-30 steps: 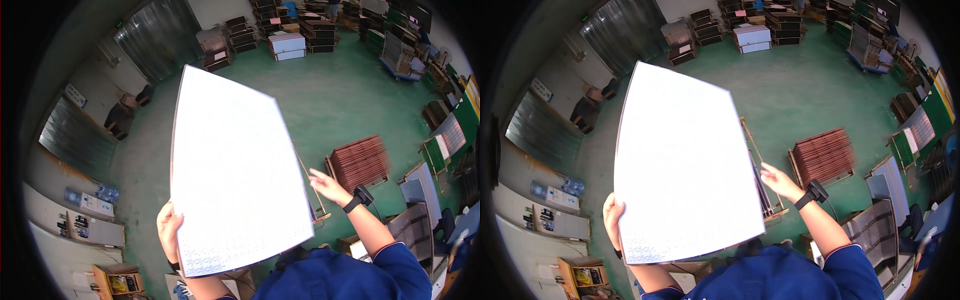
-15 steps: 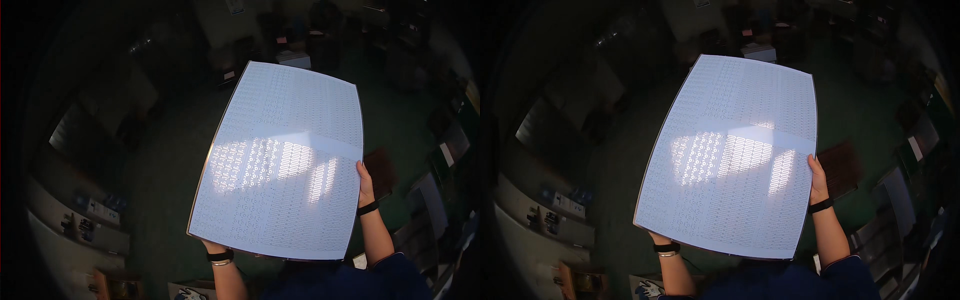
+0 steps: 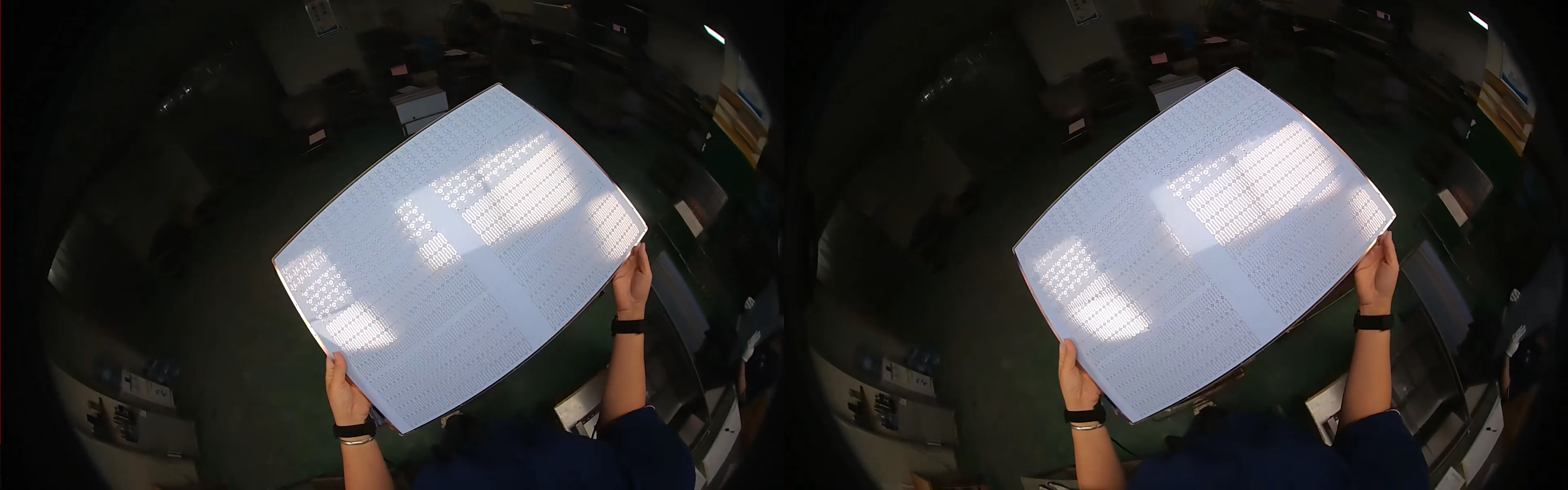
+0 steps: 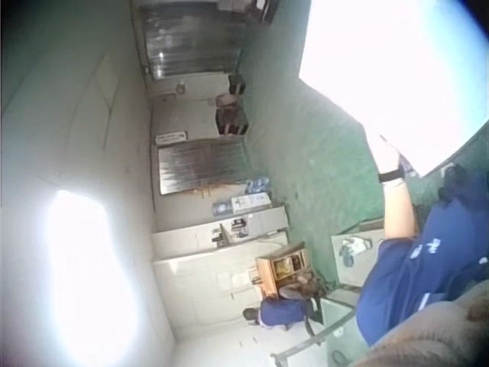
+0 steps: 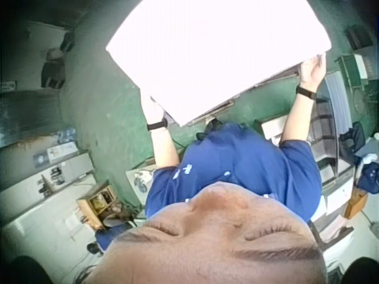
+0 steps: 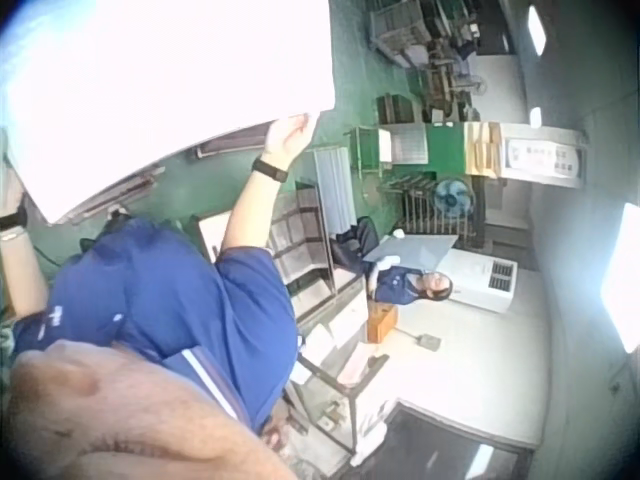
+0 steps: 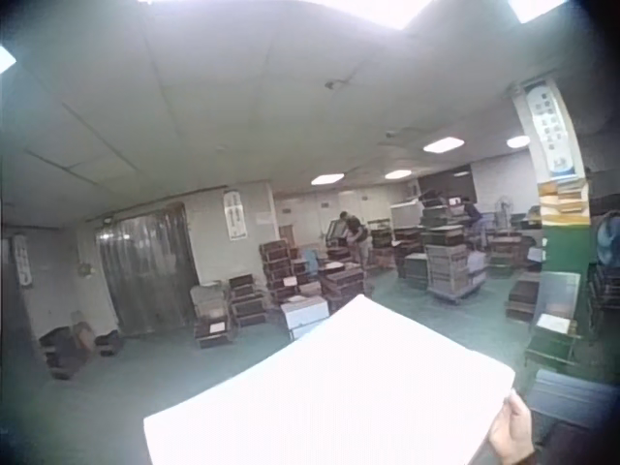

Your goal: The recorder holds and inspects large, perforated metal sheets or circuit board panels in a factory environment.

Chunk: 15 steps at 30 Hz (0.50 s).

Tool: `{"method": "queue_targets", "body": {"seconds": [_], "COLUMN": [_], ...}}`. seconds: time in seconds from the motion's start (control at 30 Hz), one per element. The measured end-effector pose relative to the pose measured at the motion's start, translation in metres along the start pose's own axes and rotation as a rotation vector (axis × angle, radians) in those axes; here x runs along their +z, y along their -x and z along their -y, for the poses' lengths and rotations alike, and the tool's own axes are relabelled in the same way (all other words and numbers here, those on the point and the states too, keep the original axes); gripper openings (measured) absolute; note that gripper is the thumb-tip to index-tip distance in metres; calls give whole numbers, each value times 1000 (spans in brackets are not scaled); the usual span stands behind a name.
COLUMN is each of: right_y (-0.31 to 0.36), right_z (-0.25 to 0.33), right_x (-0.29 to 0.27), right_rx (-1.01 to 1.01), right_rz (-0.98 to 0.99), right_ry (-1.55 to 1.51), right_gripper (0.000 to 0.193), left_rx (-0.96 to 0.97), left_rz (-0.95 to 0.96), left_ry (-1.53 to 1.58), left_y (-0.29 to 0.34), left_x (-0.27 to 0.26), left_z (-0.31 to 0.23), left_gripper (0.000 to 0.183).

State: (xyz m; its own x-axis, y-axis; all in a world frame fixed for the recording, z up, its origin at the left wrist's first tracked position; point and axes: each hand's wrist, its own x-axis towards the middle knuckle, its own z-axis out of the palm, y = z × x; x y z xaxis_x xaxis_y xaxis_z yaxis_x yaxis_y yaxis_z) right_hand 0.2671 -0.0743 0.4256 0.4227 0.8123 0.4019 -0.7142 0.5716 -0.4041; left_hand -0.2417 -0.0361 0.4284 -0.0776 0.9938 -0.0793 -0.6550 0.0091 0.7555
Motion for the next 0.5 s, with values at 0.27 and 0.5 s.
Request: {"method": "queue_targets", "body": {"seconds": [0.27,0.5], "right_y": [15,14], "right_z": [55,75], "right_x": [13,15], "right_rx": [-28,127], "right_rz": [-254,-153], "right_ry": [284,549], "right_gripper": [50,49], "left_rx": [91,64], "left_rz": [-95,-162], "left_ry": [-262,-410], "left_y": [-18,-22], "left_x": [-14,-16], "left_z": [2,1], "left_gripper": [24,27]}}
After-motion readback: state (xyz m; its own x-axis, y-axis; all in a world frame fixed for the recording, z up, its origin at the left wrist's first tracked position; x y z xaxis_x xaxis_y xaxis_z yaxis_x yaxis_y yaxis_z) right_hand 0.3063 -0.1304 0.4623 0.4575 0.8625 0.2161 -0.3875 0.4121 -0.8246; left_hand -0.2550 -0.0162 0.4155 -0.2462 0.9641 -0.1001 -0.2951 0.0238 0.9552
